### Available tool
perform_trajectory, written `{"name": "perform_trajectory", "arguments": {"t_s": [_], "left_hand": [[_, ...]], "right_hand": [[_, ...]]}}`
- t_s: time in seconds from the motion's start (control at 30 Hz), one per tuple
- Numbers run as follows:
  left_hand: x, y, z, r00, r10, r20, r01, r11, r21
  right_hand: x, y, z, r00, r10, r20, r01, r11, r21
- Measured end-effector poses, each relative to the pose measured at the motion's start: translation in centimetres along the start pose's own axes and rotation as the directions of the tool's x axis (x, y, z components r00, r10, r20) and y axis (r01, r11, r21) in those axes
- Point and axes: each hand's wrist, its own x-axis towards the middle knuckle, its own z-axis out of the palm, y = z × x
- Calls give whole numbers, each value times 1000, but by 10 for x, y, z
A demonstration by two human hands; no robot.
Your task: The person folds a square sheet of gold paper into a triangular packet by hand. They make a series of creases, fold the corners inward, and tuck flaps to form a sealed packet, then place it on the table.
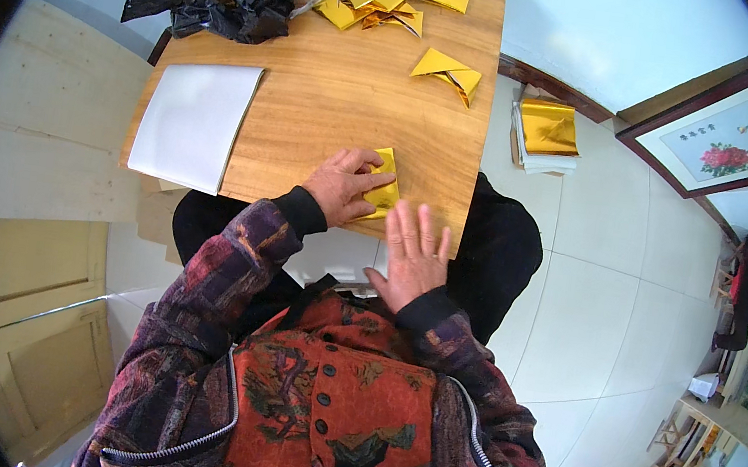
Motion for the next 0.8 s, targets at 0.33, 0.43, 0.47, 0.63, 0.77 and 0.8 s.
{"name": "perform_trajectory", "arguments": {"t_s": [0.33, 0.43, 0.47, 0.63, 0.77, 0.8], "left_hand": [[1, -1, 0, 1000, 0, 25, -1, 1000, 8], [0, -2, 0, 999, -21, 45, 22, 1000, -22], [0, -3, -1, 999, -11, 40, 12, 999, -33], [5, -7, 2, 999, -19, 35, 21, 997, -74], [5, -6, 5, 999, -32, 7, 33, 996, -81], [6, -6, 6, 1000, -22, -15, 20, 996, -89]], "right_hand": [[5, -3, 1, 999, -35, 22, 36, 998, -50], [3, -3, 1, 999, 47, 15, -46, 998, -35], [2, -1, 0, 998, 56, 0, -56, 998, -39], [8, 17, 0, 977, -13, -211, 24, 998, 50], [34, 25, 7, 940, -18, -342, 64, 990, 122], [42, 25, 9, 933, -13, -360, 64, 989, 131]]}}
